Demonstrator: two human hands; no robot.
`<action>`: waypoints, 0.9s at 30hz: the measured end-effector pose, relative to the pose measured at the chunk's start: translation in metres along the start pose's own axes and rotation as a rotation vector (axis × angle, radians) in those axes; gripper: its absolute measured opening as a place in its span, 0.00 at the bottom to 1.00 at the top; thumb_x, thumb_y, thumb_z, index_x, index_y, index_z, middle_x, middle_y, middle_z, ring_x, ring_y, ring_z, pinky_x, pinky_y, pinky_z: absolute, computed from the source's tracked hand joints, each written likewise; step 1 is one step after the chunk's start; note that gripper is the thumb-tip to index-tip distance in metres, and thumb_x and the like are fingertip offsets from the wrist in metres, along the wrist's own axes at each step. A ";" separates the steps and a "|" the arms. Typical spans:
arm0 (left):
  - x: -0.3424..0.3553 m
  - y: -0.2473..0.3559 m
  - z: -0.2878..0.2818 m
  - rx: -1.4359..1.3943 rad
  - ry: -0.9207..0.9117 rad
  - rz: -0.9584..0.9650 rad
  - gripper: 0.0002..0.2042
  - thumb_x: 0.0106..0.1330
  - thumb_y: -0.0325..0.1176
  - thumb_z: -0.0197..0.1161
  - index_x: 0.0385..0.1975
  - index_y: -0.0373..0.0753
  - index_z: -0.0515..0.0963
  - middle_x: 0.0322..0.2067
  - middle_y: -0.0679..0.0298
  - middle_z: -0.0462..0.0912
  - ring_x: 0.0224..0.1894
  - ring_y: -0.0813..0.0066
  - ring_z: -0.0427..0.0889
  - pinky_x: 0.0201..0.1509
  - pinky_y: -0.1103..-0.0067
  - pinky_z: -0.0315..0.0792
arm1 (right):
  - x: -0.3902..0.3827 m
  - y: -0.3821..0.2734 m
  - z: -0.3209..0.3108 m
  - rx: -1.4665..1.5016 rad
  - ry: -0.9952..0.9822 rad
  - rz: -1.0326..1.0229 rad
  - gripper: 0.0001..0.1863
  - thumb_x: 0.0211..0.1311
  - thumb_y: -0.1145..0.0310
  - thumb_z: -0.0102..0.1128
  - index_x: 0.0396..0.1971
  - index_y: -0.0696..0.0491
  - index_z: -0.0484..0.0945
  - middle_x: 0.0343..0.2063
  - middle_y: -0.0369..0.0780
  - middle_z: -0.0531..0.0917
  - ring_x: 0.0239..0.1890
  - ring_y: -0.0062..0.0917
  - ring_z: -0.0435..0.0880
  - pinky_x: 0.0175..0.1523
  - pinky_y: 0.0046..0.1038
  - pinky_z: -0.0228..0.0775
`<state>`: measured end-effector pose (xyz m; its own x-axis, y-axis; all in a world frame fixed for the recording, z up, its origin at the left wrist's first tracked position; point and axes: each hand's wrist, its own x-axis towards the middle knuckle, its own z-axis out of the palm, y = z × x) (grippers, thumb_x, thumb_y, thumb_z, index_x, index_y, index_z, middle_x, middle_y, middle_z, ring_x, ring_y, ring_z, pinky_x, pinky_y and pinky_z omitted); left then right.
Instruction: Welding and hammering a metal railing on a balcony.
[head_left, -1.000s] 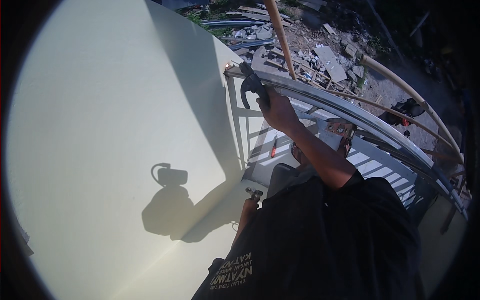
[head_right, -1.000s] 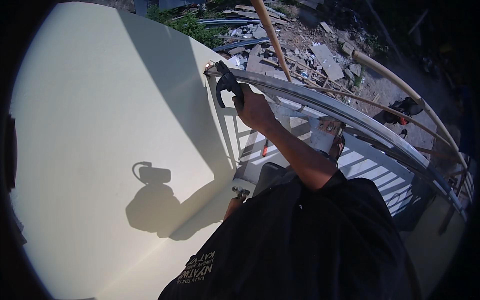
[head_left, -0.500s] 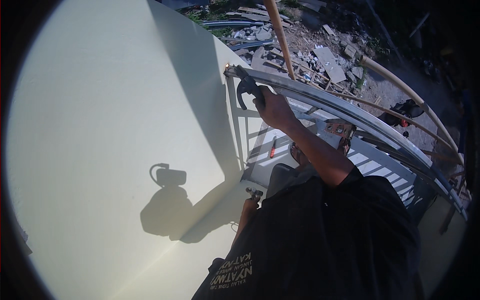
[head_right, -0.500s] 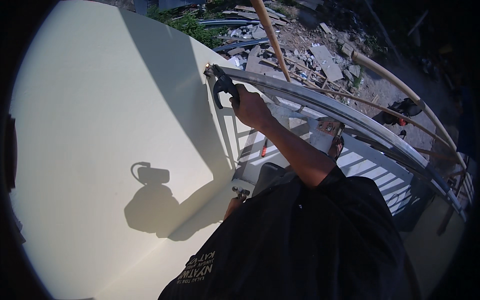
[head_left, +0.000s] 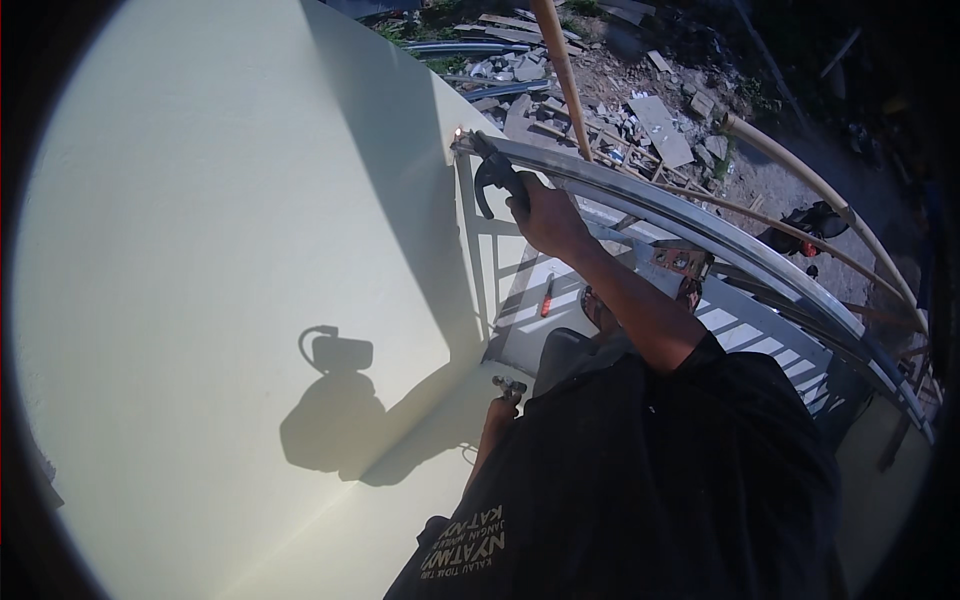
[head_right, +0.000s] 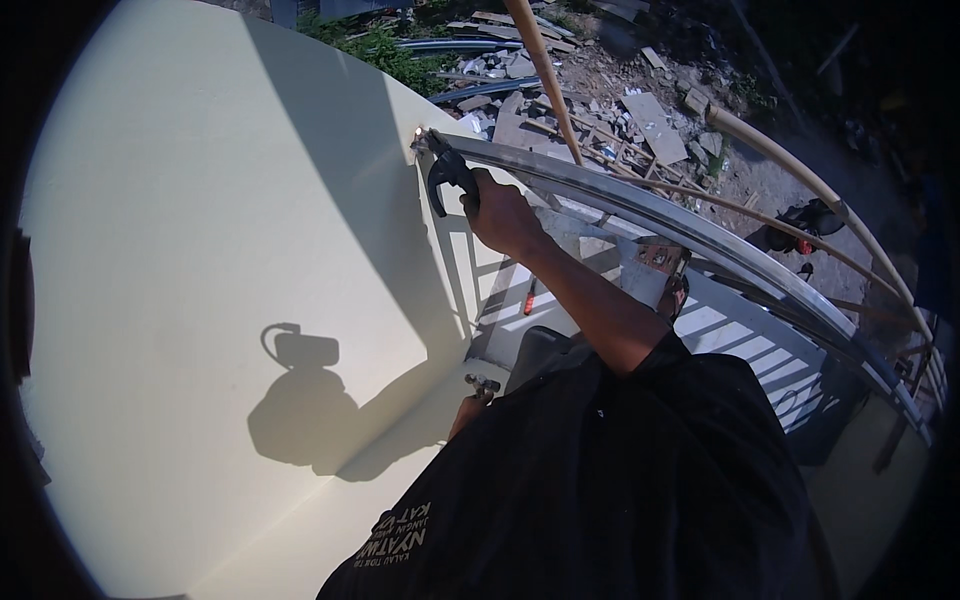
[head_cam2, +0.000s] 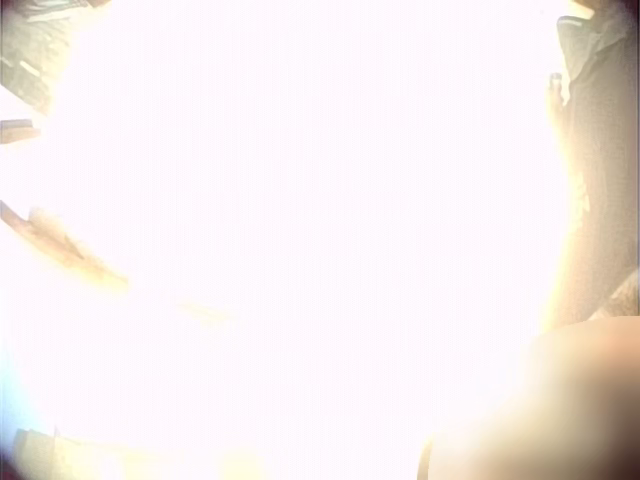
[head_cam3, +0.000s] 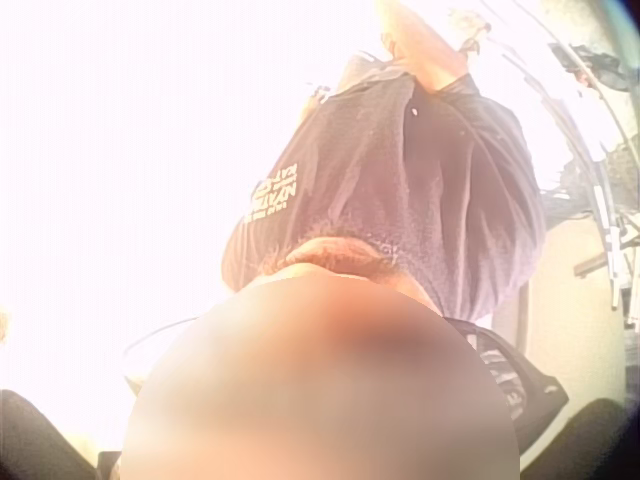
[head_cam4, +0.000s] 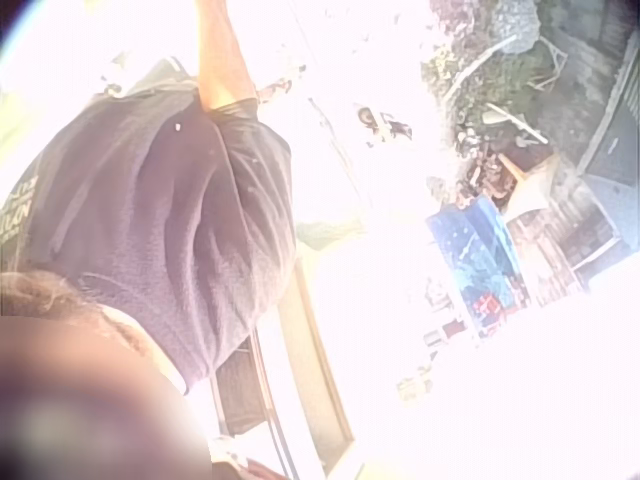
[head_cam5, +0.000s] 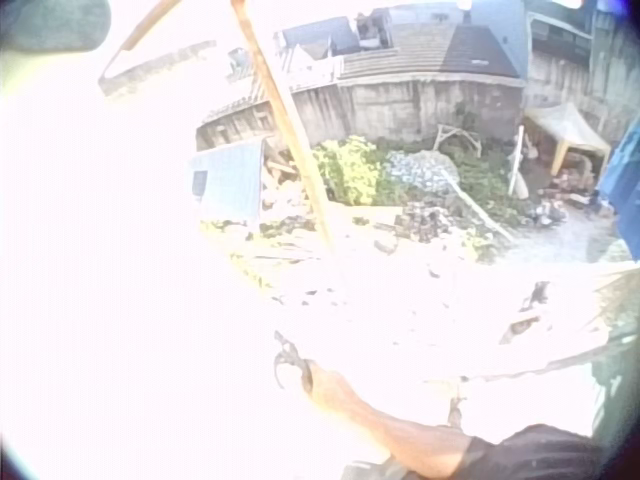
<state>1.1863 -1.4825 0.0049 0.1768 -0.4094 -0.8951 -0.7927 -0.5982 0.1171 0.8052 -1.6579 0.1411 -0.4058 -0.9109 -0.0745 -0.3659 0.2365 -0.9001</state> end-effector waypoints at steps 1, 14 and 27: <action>0.000 0.000 0.000 -0.005 0.013 0.005 0.21 0.61 0.49 0.64 0.27 0.30 0.78 0.17 0.61 0.77 0.19 0.72 0.73 0.26 0.69 0.65 | 0.000 -0.001 0.000 0.004 0.009 -0.017 0.18 0.63 0.63 0.56 0.50 0.54 0.71 0.21 0.51 0.81 0.26 0.48 0.82 0.33 0.47 0.72; 0.004 -0.005 -0.001 0.005 0.007 0.048 0.24 0.61 0.51 0.63 0.25 0.30 0.79 0.19 0.57 0.79 0.22 0.69 0.77 0.27 0.69 0.67 | -0.040 -0.007 -0.008 0.131 0.045 0.023 0.18 0.63 0.68 0.57 0.52 0.54 0.70 0.25 0.51 0.81 0.29 0.48 0.83 0.33 0.43 0.72; 0.003 -0.014 -0.009 0.032 -0.002 0.107 0.22 0.60 0.49 0.64 0.26 0.29 0.79 0.16 0.61 0.76 0.17 0.76 0.71 0.22 0.71 0.63 | -0.022 -0.006 0.011 0.089 -0.028 0.005 0.18 0.63 0.68 0.56 0.51 0.56 0.70 0.22 0.50 0.81 0.27 0.47 0.82 0.33 0.45 0.71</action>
<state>1.2035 -1.4820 0.0042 0.0884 -0.4685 -0.8790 -0.8252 -0.5287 0.1988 0.8260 -1.6430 0.1435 -0.3830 -0.9194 -0.0900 -0.2876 0.2113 -0.9342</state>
